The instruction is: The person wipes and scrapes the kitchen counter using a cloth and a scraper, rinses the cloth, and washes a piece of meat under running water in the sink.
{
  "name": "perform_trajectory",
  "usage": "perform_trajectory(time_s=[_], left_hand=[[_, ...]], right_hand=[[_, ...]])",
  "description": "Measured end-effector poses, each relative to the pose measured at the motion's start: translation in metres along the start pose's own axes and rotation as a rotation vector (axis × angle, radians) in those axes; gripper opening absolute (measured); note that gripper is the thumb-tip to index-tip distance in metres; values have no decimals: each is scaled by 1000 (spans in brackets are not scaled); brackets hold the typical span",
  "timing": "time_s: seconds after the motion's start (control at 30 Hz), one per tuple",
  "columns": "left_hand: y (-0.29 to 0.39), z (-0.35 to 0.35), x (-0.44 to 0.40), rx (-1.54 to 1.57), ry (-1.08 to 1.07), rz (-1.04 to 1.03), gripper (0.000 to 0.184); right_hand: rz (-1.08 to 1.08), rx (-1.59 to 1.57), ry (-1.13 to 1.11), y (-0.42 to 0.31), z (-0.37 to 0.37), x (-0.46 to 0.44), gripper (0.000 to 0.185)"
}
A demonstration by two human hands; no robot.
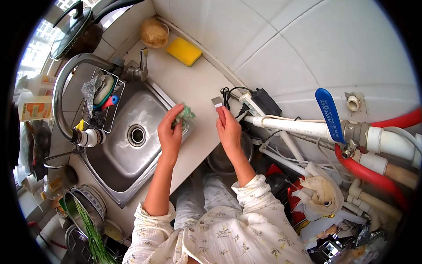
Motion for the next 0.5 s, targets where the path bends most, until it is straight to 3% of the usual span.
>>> perform_trajectory(time_s=[0.2,0.5], left_hand=[[-3,31,51,37,-99,59,43],[-1,66,57,51,-109,90,42]], right_hand=[[131,460,-128,-17,-16,-21,29],[115,579,-171,-20,-25,-42,17]])
Point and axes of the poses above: each hand's wrist, its own x-axis away from the middle knuckle, its own z-axis out of the back of the hand, y = z × x, the point moved 7 cm from there along -x, towards the middle knuckle, and after that the axes turned 11 degrees about y, right-handed, at the moved point
